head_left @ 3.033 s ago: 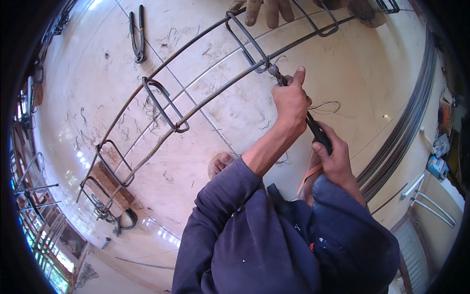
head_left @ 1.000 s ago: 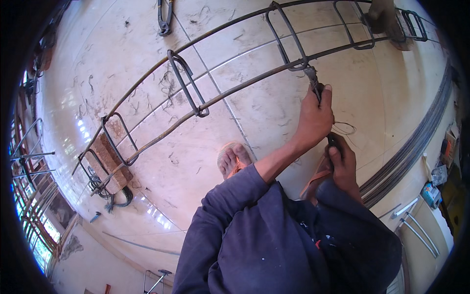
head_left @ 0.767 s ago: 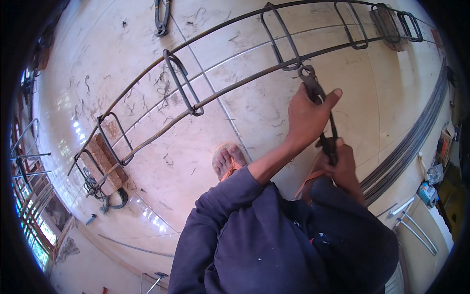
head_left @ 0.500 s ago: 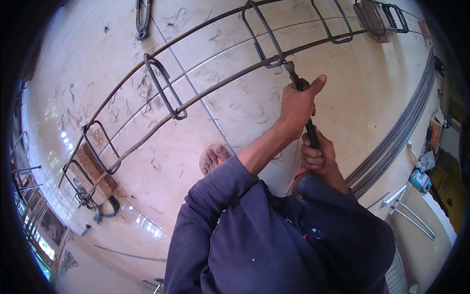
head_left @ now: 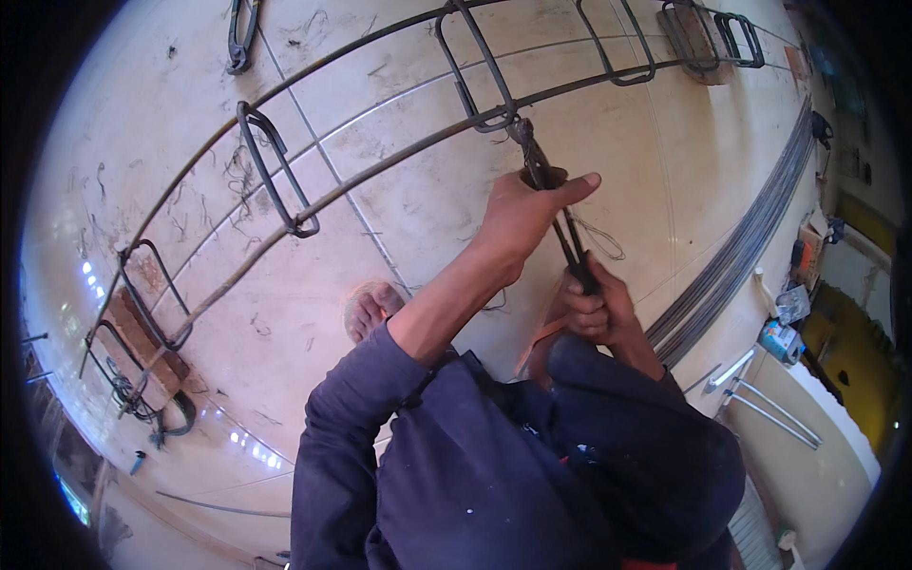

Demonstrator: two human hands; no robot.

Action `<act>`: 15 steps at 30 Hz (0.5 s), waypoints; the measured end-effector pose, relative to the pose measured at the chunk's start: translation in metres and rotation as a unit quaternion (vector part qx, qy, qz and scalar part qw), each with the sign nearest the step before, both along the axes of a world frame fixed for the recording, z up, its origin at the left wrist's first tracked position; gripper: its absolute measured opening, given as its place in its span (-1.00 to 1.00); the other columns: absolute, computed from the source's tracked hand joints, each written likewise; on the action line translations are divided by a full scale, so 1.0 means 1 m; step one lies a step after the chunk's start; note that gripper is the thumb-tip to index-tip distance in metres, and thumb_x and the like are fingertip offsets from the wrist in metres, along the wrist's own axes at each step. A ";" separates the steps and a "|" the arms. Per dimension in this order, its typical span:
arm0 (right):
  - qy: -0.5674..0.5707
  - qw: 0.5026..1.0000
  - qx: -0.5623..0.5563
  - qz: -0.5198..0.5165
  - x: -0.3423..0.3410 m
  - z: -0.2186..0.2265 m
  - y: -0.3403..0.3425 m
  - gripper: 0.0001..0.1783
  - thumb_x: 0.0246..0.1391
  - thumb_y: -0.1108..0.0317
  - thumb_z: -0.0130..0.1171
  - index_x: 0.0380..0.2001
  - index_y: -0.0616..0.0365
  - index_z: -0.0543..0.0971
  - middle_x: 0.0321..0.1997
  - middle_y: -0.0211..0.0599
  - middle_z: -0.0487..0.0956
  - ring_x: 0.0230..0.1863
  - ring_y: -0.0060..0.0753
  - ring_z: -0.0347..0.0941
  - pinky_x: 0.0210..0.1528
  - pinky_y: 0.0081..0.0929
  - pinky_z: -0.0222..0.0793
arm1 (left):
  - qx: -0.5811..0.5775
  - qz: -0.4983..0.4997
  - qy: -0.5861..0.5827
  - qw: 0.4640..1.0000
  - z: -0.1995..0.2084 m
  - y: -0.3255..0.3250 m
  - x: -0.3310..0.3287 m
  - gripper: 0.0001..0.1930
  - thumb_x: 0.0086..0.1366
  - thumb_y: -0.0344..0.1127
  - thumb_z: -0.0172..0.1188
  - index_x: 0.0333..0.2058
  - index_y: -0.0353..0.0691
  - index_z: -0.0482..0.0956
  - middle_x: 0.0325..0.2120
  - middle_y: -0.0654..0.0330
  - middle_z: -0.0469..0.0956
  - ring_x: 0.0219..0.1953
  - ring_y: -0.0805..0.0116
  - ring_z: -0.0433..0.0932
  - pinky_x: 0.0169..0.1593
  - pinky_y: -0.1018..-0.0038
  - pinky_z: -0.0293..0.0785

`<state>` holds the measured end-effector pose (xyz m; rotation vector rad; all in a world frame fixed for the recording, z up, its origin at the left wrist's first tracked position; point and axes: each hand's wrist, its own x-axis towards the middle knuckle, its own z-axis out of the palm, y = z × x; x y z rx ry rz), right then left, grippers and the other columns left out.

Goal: The person sits on the floor and assembles a metal ladder-like frame by wrapping and twisting wire ties around the joints using pliers. A coworker assists by holding the frame and tightening additional ties.

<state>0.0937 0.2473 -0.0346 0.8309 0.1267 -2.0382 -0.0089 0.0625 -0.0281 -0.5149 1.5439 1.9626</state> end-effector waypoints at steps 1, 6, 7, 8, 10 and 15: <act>0.024 0.995 -0.096 -0.026 0.007 -0.008 -0.012 -0.45 0.33 -0.17 -0.26 -0.31 0.16 0.36 -0.72 -0.61 0.06 -0.86 -0.83 -0.26 -0.87 -0.71 -0.29 | 0.059 0.030 -0.006 0.998 -0.015 0.005 0.004 -0.69 0.17 -0.13 0.34 -0.36 -0.29 0.55 -0.64 0.31 0.46 -0.60 0.48 0.40 -0.45 0.42 0.36; 0.056 0.996 0.069 0.029 -0.002 0.007 -0.023 -0.43 0.34 -0.16 -0.29 -0.31 0.19 0.37 -0.72 -0.56 0.14 -0.87 -0.77 -0.15 -0.86 -0.71 -0.21 | 0.219 0.212 -0.160 0.939 -0.009 0.029 -0.002 -0.67 0.16 -0.15 0.35 -0.54 -0.01 0.32 -0.74 0.50 0.13 -0.73 0.59 0.11 -0.59 0.52 0.09; 0.069 0.979 0.179 0.065 -0.010 0.023 -0.028 -0.44 0.35 -0.15 -0.30 -0.31 0.19 0.38 -0.72 -0.53 0.19 -0.87 -0.76 -0.12 -0.86 -0.71 -0.19 | 0.240 0.215 -0.174 0.931 -0.010 0.029 -0.005 -0.60 0.17 -0.18 0.34 -0.57 0.06 0.19 -0.74 0.51 0.08 -0.75 0.64 0.07 -0.63 0.53 0.03; 0.082 0.949 0.286 0.100 -0.013 0.032 -0.029 -0.44 0.35 -0.13 -0.30 -0.31 0.18 0.38 -0.71 -0.51 0.23 -0.87 -0.75 -0.10 -0.85 -0.71 -0.17 | 0.213 0.229 -0.174 0.934 -0.012 0.032 -0.007 -0.61 0.17 -0.18 0.34 -0.56 0.04 0.21 -0.74 0.51 0.09 -0.76 0.63 0.07 -0.64 0.52 0.03; 0.321 0.789 0.499 0.161 -0.003 0.027 -0.021 -0.62 0.32 0.12 -0.13 -0.13 0.25 0.44 -0.53 -0.27 0.45 -0.67 -0.46 0.34 -0.60 -0.48 0.27 | 0.156 0.255 -0.174 0.938 -0.014 0.042 -0.009 -0.64 0.18 -0.19 0.33 -0.54 0.00 0.25 -0.74 0.49 0.11 -0.77 0.60 0.07 -0.67 0.51 0.03; 0.476 0.401 0.737 0.264 -0.004 0.045 -0.040 -0.62 0.17 0.41 0.01 0.03 0.36 0.40 -0.26 0.07 0.54 -0.19 0.01 0.54 -0.15 -0.16 0.42 | 0.071 0.282 -0.143 0.946 -0.023 0.061 -0.011 -0.65 0.16 -0.19 0.33 -0.55 -0.07 0.28 -0.75 0.39 0.20 -0.78 0.51 0.15 -0.68 0.48 0.11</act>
